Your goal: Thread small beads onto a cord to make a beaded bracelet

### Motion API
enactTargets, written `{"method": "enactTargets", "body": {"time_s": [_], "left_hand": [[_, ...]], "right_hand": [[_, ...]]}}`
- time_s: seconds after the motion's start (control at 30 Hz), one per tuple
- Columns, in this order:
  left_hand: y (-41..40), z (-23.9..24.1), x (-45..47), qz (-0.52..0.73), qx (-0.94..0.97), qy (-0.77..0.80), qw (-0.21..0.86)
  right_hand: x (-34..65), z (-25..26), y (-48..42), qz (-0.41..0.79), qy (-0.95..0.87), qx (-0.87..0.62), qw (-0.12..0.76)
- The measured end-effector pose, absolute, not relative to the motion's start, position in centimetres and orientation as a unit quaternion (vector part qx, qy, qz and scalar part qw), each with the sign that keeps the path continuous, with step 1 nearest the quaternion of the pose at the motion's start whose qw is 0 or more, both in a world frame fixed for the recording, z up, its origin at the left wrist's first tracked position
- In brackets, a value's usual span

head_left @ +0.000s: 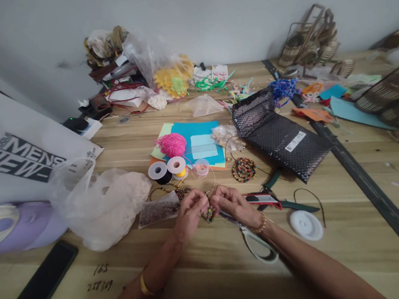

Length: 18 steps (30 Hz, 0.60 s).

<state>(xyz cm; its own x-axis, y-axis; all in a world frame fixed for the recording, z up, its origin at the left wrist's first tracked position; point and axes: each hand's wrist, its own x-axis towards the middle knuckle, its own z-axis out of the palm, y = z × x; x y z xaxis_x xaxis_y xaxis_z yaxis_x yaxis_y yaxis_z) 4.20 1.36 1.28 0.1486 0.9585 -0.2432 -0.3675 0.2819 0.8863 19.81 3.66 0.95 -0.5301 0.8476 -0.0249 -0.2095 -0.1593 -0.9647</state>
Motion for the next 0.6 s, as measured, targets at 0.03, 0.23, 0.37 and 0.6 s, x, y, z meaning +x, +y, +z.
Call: {"method": "enactTargets", "body": {"time_s": [0.03, 0.23, 0.37, 0.6], "left_hand": [[1.34, 1.2, 4.16, 0.491, 0.347, 0.431, 0.673], [1.29, 0.99, 4.07, 0.498, 0.355, 0.425, 0.668], [1.26, 0.97, 4.05, 0.495, 0.358, 0.426, 0.667], [1.41, 1.02, 3.98, 0.493, 0.363, 0.441, 0.656]], "right_hand": [[19.85, 0.98, 3.68, 0.695, -0.531, -0.304, 0.377], [20.01, 1.5, 3.72, 0.68, -0.554, -0.31, 0.367], [20.02, 1.6, 3.64, 0.676, -0.553, -0.318, 0.369], [19.97, 1.19, 3.78, 0.682, -0.55, -0.311, 0.369]]}}
